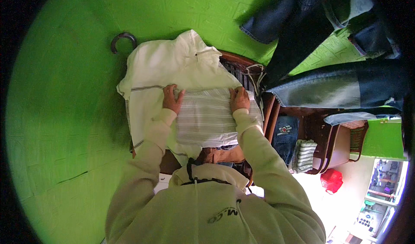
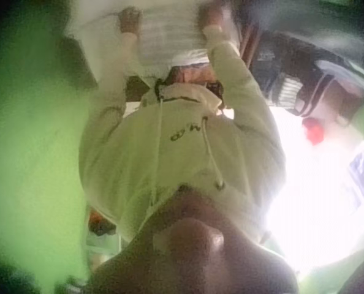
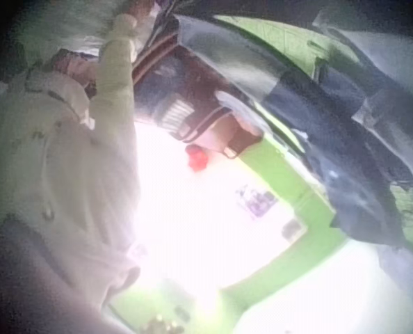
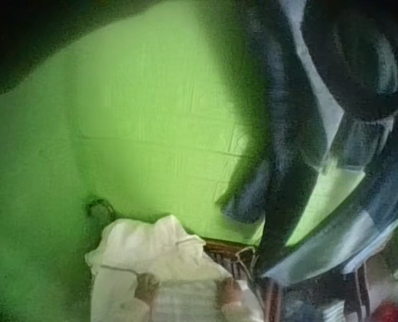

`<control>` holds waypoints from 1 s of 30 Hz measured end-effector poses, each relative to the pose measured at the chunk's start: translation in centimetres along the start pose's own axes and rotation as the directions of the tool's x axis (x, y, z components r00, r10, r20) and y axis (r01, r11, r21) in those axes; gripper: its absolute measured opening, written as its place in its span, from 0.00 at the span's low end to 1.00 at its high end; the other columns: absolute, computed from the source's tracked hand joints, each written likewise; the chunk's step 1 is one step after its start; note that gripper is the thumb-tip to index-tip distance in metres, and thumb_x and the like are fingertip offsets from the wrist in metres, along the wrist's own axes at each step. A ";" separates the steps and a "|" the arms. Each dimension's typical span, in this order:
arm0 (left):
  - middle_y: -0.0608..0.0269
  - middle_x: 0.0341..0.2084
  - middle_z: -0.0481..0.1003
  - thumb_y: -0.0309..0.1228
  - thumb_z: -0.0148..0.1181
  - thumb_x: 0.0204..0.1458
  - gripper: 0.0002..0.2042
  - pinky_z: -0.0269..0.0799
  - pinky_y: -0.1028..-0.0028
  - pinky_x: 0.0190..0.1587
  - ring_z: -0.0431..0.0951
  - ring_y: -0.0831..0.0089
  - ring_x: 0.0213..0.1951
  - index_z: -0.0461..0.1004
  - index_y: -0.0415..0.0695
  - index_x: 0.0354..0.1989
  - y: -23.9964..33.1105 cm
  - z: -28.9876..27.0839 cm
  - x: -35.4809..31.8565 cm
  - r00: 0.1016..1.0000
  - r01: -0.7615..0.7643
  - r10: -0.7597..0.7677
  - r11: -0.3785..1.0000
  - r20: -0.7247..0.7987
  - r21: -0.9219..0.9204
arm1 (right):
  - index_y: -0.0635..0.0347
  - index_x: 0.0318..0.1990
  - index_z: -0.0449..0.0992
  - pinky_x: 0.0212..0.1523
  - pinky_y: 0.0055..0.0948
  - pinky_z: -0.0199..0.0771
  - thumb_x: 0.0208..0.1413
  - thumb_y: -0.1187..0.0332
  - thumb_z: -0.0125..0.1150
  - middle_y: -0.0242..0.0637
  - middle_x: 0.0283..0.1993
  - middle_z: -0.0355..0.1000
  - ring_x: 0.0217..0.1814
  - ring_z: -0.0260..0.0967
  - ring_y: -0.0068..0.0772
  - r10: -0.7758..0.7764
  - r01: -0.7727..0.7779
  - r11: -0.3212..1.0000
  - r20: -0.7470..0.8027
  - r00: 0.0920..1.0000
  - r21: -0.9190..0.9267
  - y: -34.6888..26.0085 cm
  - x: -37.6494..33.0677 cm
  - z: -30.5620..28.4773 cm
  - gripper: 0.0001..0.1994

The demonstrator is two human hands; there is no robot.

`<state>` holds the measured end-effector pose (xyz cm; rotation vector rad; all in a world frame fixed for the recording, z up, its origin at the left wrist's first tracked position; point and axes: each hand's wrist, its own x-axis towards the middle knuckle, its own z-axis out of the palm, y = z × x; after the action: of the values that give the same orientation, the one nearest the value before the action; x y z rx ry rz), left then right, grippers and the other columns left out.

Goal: The person folds a light-colored checkered shirt and a striped shirt on a brown leather sofa. They smooth each garment, fold the sleeves and body, and place the finished folds on the sofa.

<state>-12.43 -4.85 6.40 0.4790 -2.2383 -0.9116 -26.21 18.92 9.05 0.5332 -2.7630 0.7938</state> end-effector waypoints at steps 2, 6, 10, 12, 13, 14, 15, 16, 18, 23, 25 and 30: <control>0.48 0.40 0.63 0.48 0.54 0.51 0.25 0.64 0.64 0.44 0.67 0.57 0.42 0.62 0.36 0.44 0.6 -0.3 -2.0 0.977 0.208 -0.209 0.977 -0.033 -0.037 | 0.61 0.41 0.64 0.45 0.42 0.62 0.52 0.60 0.57 0.47 0.42 0.66 0.46 0.63 0.50 -0.081 0.081 0.997 -0.063 0.995 -0.004 -1.6 -0.7 -1.5 0.16; 0.48 0.39 0.65 0.51 0.54 0.50 0.29 0.64 0.65 0.43 0.69 0.60 0.39 0.62 0.32 0.43 1.1 -1.3 -7.7 0.823 0.541 -0.528 0.841 0.210 -0.005 | 0.58 0.56 0.61 0.61 0.50 0.45 0.51 0.59 0.56 0.50 0.61 0.54 0.64 0.47 0.53 -0.268 0.262 0.961 -0.065 0.961 -0.093 -5.2 -4.9 -5.3 0.26; 0.49 0.34 0.70 0.56 0.56 0.45 0.32 0.66 0.63 0.40 0.71 0.59 0.37 0.65 0.32 0.38 -0.3 -1.1 -13.1 0.664 0.609 -0.624 0.771 0.413 0.187 | 0.52 0.61 0.57 0.64 0.55 0.36 0.53 0.54 0.52 0.51 0.66 0.46 0.68 0.38 0.57 -0.267 0.285 0.952 0.151 0.952 -0.112 -5.3 -10.1 -5.8 0.29; 0.49 0.33 0.71 0.56 0.59 0.43 0.33 0.67 0.63 0.40 0.72 0.59 0.39 0.67 0.32 0.37 -1.4 -0.3 -14.6 0.726 0.595 -0.611 0.788 0.315 0.158 | 0.49 0.62 0.56 0.64 0.57 0.34 0.54 0.52 0.50 0.51 0.67 0.43 0.69 0.35 0.59 -0.162 0.232 0.957 0.341 0.926 -0.176 -3.8 -10.6 -4.5 0.29; 0.50 0.33 0.72 0.56 0.60 0.41 0.33 0.67 0.63 0.40 0.72 0.60 0.40 0.68 0.32 0.37 -1.9 0.1 -15.0 0.763 0.575 -0.597 0.802 0.247 0.164 | 0.49 0.63 0.55 0.64 0.58 0.34 0.54 0.50 0.48 0.50 0.68 0.41 0.69 0.33 0.59 -0.173 0.231 0.960 0.313 0.934 -0.158 -3.2 -10.7 -3.7 0.30; 0.50 0.33 0.72 0.55 0.61 0.41 0.32 0.68 0.64 0.41 0.72 0.60 0.41 0.69 0.32 0.38 -2.4 0.3 -15.2 0.773 0.593 -0.597 0.800 0.213 0.091 | 0.48 0.63 0.55 0.64 0.58 0.34 0.54 0.50 0.48 0.50 0.68 0.42 0.69 0.33 0.59 -0.232 0.268 0.955 0.247 0.941 -0.124 -2.7 -10.7 -3.2 0.30; 0.50 0.34 0.73 0.54 0.61 0.42 0.32 0.68 0.64 0.42 0.72 0.61 0.42 0.70 0.33 0.39 -2.8 0.5 -15.1 0.785 0.599 -0.593 0.800 0.176 0.024 | 0.48 0.63 0.55 0.64 0.58 0.35 0.54 0.50 0.48 0.50 0.68 0.42 0.69 0.33 0.58 -0.244 0.278 0.953 0.237 0.940 -0.121 -2.2 -10.7 -2.9 0.30; 0.50 0.35 0.73 0.53 0.62 0.42 0.31 0.68 0.65 0.43 0.73 0.61 0.42 0.71 0.33 0.40 -3.2 0.5 -14.9 0.771 0.617 -0.597 0.787 0.222 -0.024 | 0.48 0.63 0.55 0.64 0.58 0.35 0.54 0.49 0.48 0.50 0.67 0.42 0.69 0.34 0.58 -0.235 0.272 0.952 0.234 0.943 -0.139 -2.1 -10.7 -2.7 0.30; 0.51 0.38 0.73 0.50 0.64 0.42 0.31 0.68 0.66 0.43 0.73 0.61 0.43 0.70 0.34 0.44 -3.4 -0.1 -13.8 0.645 0.732 -0.651 0.676 0.399 -0.081 | 0.52 0.62 0.56 0.64 0.57 0.36 0.53 0.49 0.50 0.50 0.67 0.44 0.69 0.36 0.57 -0.241 0.261 0.959 0.168 0.956 -0.111 -2.3 -11.1 -3.1 0.31; 0.51 0.48 0.68 0.43 0.67 0.41 0.33 0.67 0.66 0.48 0.70 0.60 0.47 0.64 0.34 0.51 -1.4 -3.0 -10.7 0.464 0.864 -0.588 0.466 0.662 -0.191 | 0.57 0.60 0.58 0.64 0.56 0.38 0.50 0.51 0.54 0.52 0.64 0.49 0.68 0.40 0.56 -0.120 0.110 0.985 -0.064 0.991 -0.135 -1.3 -12.3 -6.2 0.31; 0.50 0.56 0.60 0.37 0.67 0.42 0.37 0.65 0.62 0.53 0.65 0.59 0.54 0.54 0.35 0.59 -0.3 -3.8 -10.2 0.368 0.922 -0.605 0.337 0.706 -0.193 | 0.57 0.58 0.59 0.63 0.53 0.42 0.49 0.52 0.56 0.52 0.63 0.50 0.66 0.44 0.55 0.005 -0.035 0.989 -0.198 0.980 -0.144 1.4 -13.0 -7.6 0.31; 0.52 0.56 0.60 0.36 0.65 0.45 0.36 0.61 0.61 0.56 0.61 0.57 0.56 0.53 0.37 0.60 2.0 -5.1 -10.4 0.252 0.954 -0.523 0.278 0.815 -0.116 | 0.61 0.54 0.62 0.51 0.43 0.65 0.54 0.56 0.54 0.54 0.55 0.61 0.56 0.59 0.53 0.677 -0.596 0.733 -0.265 0.687 0.329 8.2 -16.2 -9.7 0.24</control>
<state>-1.61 -0.23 5.97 1.2196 -1.8656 -2.6730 -13.66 35.23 8.36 -0.5748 -2.4855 1.1997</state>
